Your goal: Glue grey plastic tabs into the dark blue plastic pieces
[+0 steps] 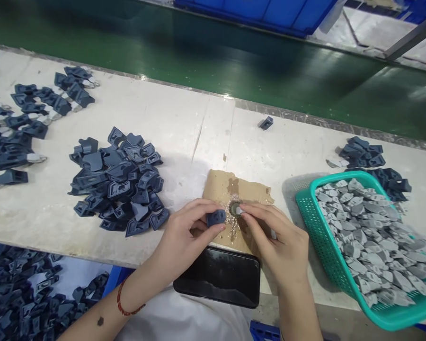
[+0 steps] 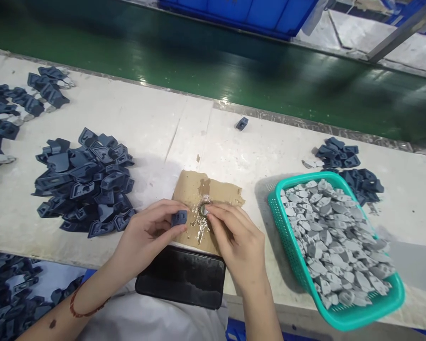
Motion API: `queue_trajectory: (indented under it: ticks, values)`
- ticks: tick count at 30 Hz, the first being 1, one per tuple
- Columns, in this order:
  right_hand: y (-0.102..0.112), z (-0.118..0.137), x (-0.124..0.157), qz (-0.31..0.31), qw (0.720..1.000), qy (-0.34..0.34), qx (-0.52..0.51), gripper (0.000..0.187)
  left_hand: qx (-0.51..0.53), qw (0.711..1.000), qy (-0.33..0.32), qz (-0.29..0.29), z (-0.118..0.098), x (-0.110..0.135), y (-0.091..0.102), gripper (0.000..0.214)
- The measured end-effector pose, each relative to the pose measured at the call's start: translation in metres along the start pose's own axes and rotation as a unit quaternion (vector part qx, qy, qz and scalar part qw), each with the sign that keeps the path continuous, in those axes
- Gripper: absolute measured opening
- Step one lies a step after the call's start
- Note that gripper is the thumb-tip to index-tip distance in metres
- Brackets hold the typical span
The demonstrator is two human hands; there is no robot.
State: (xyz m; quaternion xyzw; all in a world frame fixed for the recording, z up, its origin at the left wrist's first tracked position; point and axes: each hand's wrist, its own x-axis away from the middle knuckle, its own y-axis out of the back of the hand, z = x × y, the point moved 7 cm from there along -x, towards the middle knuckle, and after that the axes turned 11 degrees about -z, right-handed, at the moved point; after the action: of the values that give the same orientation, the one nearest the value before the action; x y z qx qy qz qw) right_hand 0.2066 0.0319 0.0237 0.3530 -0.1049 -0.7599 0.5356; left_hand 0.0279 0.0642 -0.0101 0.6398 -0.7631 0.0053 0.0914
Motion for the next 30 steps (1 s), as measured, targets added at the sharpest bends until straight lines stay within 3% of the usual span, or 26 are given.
queue_trajectory:
  ticks: [8, 14, 17, 30]
  values:
    - [-0.001, -0.002, 0.001, 0.002, 1.0, -0.022, -0.009, 0.02, -0.02, 0.999, -0.024, 0.01, 0.0, 0.001, -0.001, 0.024]
    - [0.013, -0.018, 0.006, -0.095, 0.977, -0.166, -0.094, 0.012, -0.024, 0.999, -0.036, 0.011, -0.001, 0.003, -0.001, 0.024]
    - [0.013, -0.02, 0.007, -0.114, 0.962, -0.206, -0.142, 0.009, -0.038, 0.998, -0.047, 0.023, -0.002, 0.004, -0.003, 0.025]
    - [-0.001, -0.005, 0.006, -0.056, 0.958, -0.195, -0.202, 0.01, -0.058, 0.994, -0.071, 0.056, -0.005, 0.005, -0.008, 0.022]
